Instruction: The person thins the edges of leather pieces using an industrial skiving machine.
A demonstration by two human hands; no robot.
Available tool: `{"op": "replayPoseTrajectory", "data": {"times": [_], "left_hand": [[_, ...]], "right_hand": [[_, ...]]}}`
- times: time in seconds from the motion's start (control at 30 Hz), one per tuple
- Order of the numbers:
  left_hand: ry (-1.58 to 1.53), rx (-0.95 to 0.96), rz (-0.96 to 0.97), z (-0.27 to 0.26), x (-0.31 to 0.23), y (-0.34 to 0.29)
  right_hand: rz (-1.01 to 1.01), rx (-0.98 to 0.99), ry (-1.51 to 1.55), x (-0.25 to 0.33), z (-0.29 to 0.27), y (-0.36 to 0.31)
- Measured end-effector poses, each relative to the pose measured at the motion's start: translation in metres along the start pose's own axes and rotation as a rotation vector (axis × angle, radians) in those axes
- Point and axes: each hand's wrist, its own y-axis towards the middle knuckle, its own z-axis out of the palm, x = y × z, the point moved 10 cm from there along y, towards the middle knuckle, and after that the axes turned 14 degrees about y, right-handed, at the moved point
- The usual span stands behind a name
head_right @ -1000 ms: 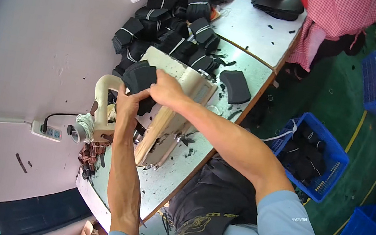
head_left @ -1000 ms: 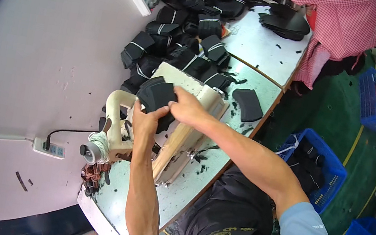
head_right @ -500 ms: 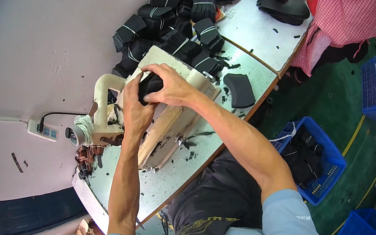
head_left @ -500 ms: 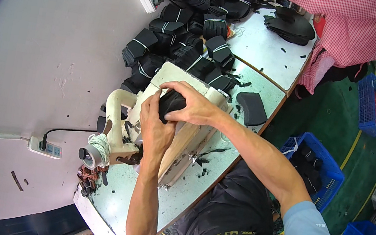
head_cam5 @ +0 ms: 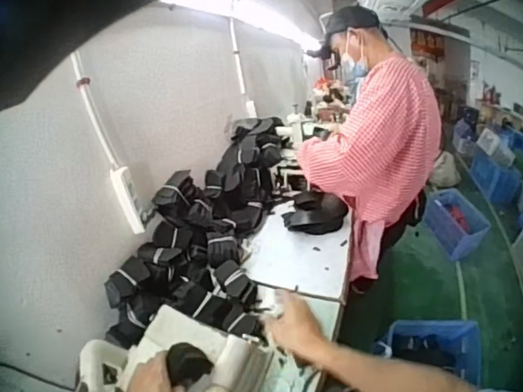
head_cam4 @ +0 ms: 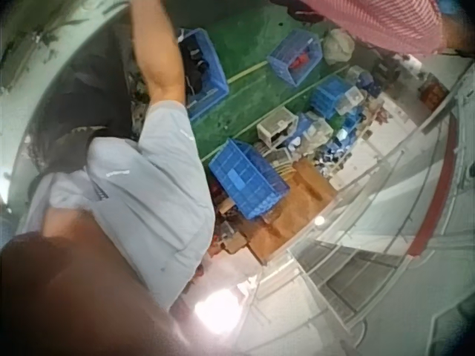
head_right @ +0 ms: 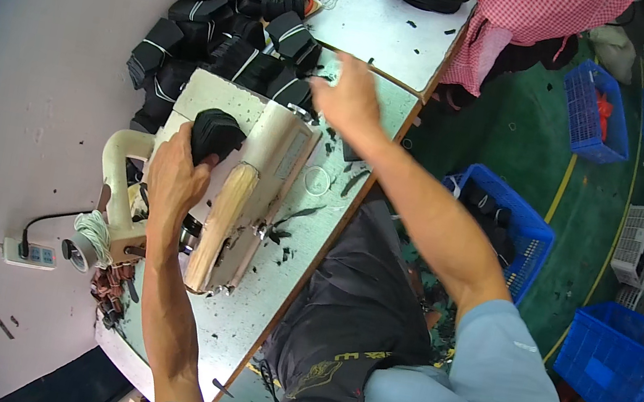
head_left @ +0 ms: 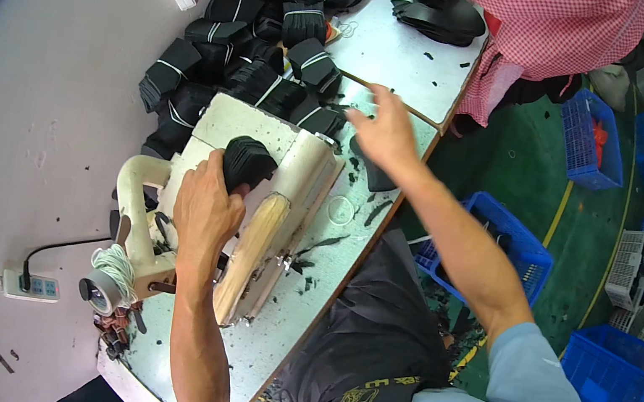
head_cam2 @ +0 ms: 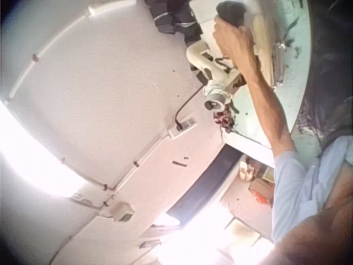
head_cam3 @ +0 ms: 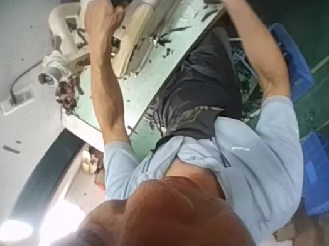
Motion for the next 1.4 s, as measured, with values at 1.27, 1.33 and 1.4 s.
{"op": "replayPoseTrajectory", "data": {"times": [1.27, 1.33, 1.4], "left_hand": [[-1.395, 0.82, -0.381, 0.066, -0.042, -0.315], [-1.332, 0.791, -0.345, 0.057, -0.046, -0.312], [-0.996, 1.421, -0.387, 0.082, -0.05, -0.367]], "right_hand": [[-0.479, 0.459, -0.197, -0.039, 0.052, -0.155], [-0.527, 0.464, -0.246, -0.044, 0.059, -0.152], [-0.581, 0.464, -0.301, -0.044, 0.064, -0.154]]}}
